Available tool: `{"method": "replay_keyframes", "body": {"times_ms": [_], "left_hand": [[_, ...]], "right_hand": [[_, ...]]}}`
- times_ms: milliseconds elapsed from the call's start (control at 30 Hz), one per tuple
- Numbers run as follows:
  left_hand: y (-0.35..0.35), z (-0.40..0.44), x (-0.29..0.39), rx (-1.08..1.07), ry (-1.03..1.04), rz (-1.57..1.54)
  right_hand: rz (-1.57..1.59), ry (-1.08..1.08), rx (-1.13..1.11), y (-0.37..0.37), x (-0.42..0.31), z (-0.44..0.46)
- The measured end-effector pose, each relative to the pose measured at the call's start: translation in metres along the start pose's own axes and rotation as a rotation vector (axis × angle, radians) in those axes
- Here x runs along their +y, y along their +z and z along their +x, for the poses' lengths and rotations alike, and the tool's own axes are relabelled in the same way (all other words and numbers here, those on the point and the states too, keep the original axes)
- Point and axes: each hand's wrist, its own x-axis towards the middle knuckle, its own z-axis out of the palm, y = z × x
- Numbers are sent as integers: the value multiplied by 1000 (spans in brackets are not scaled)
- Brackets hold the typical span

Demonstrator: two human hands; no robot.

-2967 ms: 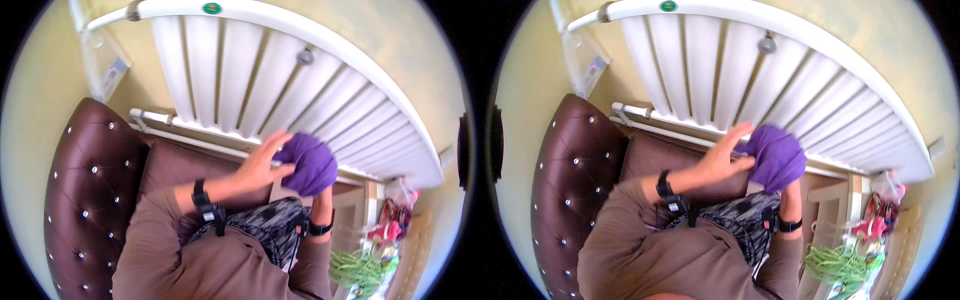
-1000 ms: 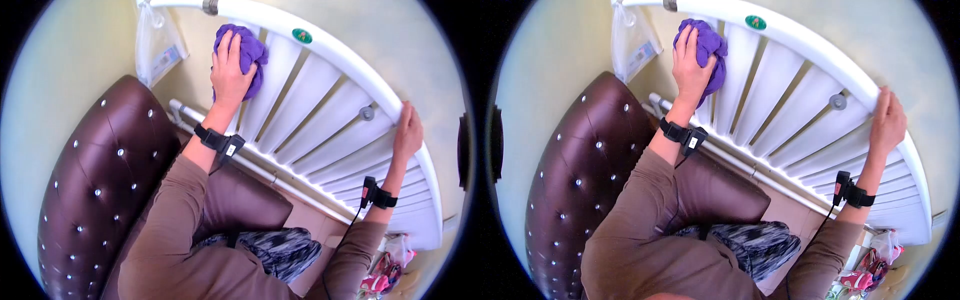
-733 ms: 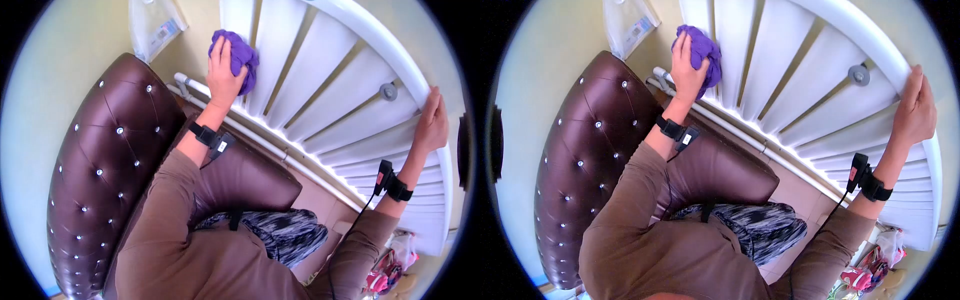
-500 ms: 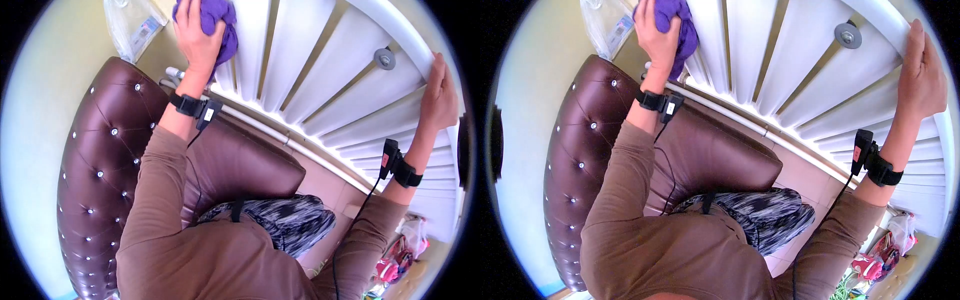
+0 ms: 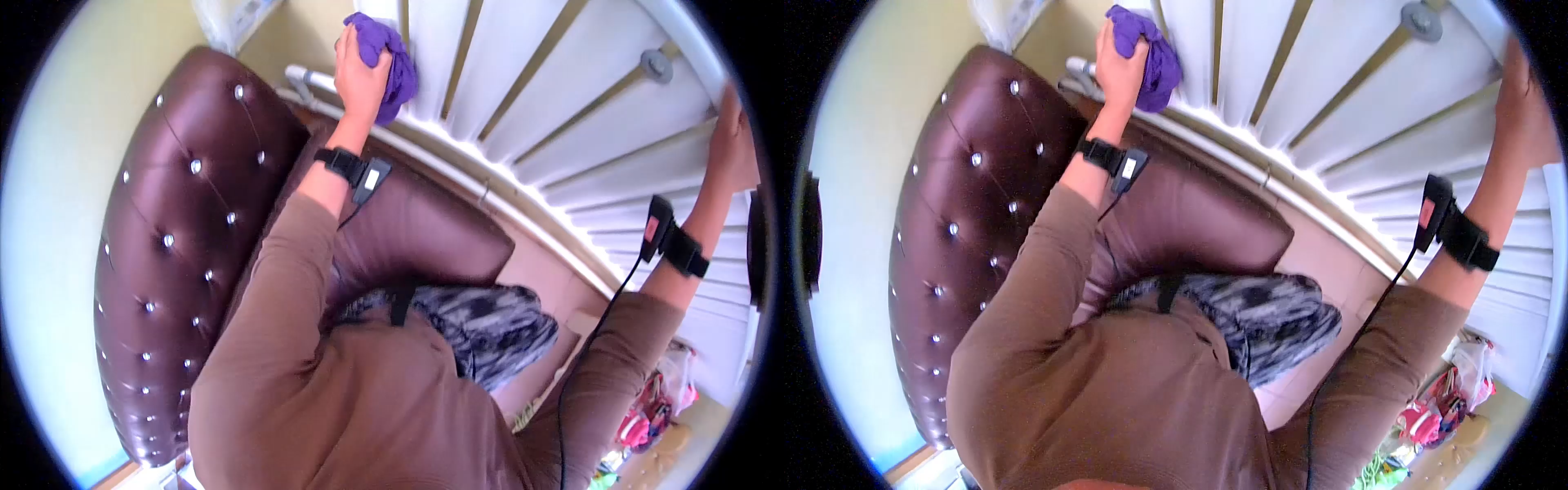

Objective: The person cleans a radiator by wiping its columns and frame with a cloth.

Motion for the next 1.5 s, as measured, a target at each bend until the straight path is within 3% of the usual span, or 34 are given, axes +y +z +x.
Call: {"method": "replay_keyframes", "body": {"times_ms": [33, 100, 133, 200, 233, 267, 300, 333, 433, 567, 700, 767, 833, 900, 1167, 1200, 1233, 1267, 1300, 1367, 1433, 1500], "left_hand": [[1, -17, -8, -108, -220, -5], [5, -36, -28, -256, -439, -32], [12, -41, -38, -294, -564, -112], [13, -38, -15, -162, -641, -209], [15, -35, 0, -57, -650, -258], [18, -30, 14, 26, -567, -306], [22, -22, 28, 110, -480, -353], [23, -12, 46, 170, -397, -392], [20, 21, 94, 328, -159, -285], [28, 41, 114, 423, -239, -286], [22, 33, 92, 390, -76, -221], [19, 28, 78, 329, -19, -211], [21, 20, 65, 296, 21, -177], [25, 2, 48, 264, 8, -163], [11, -64, -20, -113, -130, -212], [7, -60, -20, -128, -143, -227], [5, -55, -16, -156, -244, -230], [2, -42, -7, -129, -187, -260], [-1, -29, 4, -97, -125, -295], [-14, 16, 43, 0, 105, -395], [-22, 60, 73, 67, 207, -365], [-21, 94, 93, 209, 260, -405]], "right_hand": [[92, -84, 58, -10, -14, 2], [200, -174, 108, -3, 0, 19], [-383, -528, 264, 27, 47, 38], [-968, -856, 435, 62, 77, 48], [-889, -822, 431, 61, 74, 51], [-577, -668, 284, 53, 59, 44], [96, -216, 61, 30, 19, 24], [149, -145, 41, 26, 10, 20], [164, -65, 36, 23, 3, 14], [176, 4, 63, 17, -1, 9], [-72, 176, 83, 29, 17, 17], [263, -40, 106, -13, -18, 6], [-59, 282, 95, 29, 18, 22], [250, -124, 291, -7, -19, 3], [141, -134, 320, -1, -19, 7], [92, -545, 405, 15, 31, 11], [123, -561, 364, 12, 33, 9], [155, -575, 322, 8, 34, 7], [287, -191, 179, -6, -15, 5], [236, 138, -113, 22, 32, 10], [214, -30, 8, 6, 12, -2], [197, -18, -42, -4, 6, -2]]}}
